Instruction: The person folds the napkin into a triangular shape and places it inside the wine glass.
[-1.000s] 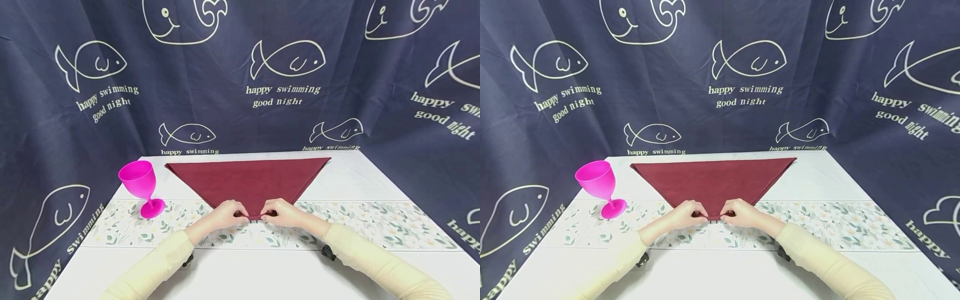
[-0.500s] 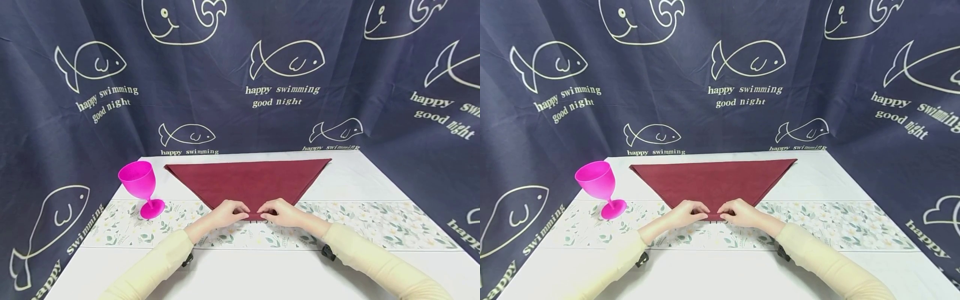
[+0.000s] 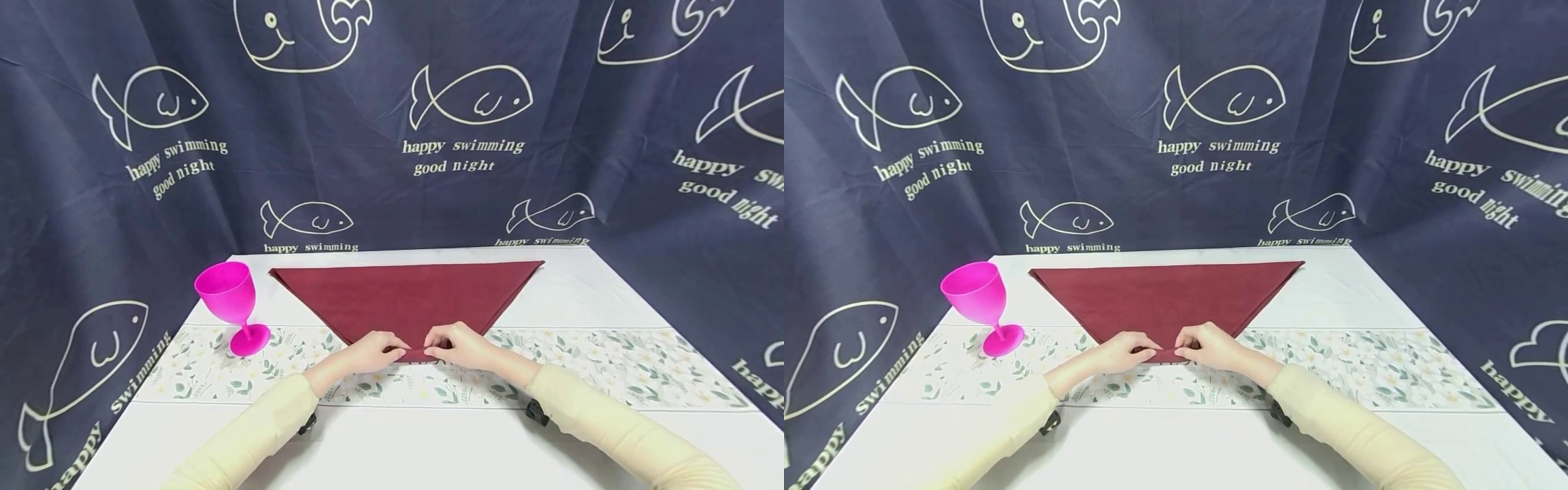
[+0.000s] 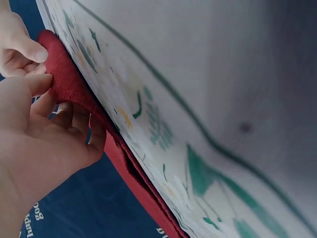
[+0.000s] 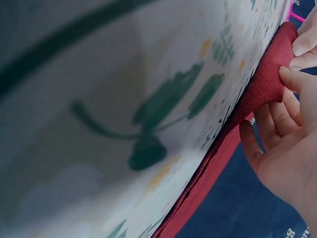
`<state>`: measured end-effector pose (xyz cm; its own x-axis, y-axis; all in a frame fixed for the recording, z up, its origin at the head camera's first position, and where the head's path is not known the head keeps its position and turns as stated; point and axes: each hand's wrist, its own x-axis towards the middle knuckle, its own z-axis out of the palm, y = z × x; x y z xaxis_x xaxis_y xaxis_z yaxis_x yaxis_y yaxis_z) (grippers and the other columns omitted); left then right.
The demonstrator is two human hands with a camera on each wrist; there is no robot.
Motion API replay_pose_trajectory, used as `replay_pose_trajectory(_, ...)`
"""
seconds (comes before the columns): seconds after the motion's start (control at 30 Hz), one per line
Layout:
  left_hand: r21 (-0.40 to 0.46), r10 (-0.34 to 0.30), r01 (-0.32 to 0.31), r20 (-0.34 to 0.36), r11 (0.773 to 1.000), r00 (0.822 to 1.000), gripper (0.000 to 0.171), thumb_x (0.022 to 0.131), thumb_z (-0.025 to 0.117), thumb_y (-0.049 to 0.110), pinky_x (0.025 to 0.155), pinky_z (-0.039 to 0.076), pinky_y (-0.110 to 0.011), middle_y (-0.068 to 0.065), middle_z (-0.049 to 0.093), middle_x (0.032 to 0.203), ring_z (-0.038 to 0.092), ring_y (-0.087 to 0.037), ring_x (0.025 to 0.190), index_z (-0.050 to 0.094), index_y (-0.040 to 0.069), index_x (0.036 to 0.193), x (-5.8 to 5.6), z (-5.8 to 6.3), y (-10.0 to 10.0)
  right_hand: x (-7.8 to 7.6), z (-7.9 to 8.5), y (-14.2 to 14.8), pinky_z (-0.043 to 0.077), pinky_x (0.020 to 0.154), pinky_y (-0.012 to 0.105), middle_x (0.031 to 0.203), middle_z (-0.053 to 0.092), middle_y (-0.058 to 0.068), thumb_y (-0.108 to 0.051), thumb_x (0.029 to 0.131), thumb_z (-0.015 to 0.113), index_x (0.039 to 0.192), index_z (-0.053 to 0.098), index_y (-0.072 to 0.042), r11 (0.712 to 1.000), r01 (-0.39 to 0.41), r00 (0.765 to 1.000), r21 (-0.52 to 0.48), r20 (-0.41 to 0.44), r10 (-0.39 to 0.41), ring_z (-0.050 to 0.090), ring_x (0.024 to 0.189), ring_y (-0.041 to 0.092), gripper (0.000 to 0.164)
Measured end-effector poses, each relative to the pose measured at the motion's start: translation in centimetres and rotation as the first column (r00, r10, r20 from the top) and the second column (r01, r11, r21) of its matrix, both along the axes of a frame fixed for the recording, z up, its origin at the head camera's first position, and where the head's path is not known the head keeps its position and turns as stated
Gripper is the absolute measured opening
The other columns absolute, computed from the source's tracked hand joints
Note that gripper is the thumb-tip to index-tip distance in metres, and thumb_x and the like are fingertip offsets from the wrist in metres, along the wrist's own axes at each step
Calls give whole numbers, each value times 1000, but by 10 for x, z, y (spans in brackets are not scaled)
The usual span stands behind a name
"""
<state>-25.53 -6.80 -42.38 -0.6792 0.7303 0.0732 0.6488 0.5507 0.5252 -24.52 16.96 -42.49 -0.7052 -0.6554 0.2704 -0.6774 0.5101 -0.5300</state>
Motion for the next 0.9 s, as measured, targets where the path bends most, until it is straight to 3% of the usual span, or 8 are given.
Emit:
replay_pose_trajectory(0.1,-13,7,-7,-11,1000,1000,25,96,52,15,68,42,-21,-1,61,84,47,-6,69,68,6,113,0,0,1,2,3,-1,45,56,17,69,64,-6,-16,87,67,84,65,-13,1000,29,1000,8,-11,-29,50,59,1,5)
replay_pose_trajectory(0.33,5,14,-14,-55,1000,998,24,95,53,13,74,44,-25,-4,59,90,52,-13,81,69,3,110,1,-1,2,2,2,0,43,54,16,69,56,-7,-21,85,70,77,67,-16,996,83,993,18,-89,-81,47,59,0,9)
replay_pose_trajectory(0.57,21,43,-42,-40,999,998,22,95,53,10,74,44,-26,-4,56,91,51,-13,80,67,4,112,1,-3,2,1,2,0,46,56,19,70,61,-8,-18,85,69,83,69,-14,992,111,991,54,-83,-106,50,60,1,5)
replay_pose_trajectory(0.77,97,50,-46,-40,994,998,11,91,58,3,75,46,-25,-6,56,91,54,-16,83,62,4,101,0,-4,-1,1,3,-1,49,59,23,70,63,-8,-16,85,68,86,68,-11,989,135,988,66,-83,-129,52,61,2,5)
replay_pose_trajectory(0.9,104,49,-42,-66,994,997,10,89,61,2,77,45,-26,-3,56,90,53,-17,86,64,8,96,-3,-4,-2,1,3,0,48,59,21,71,61,-8,-16,85,68,85,67,-11,988,139,986,65,-103,-132,52,62,2,4)
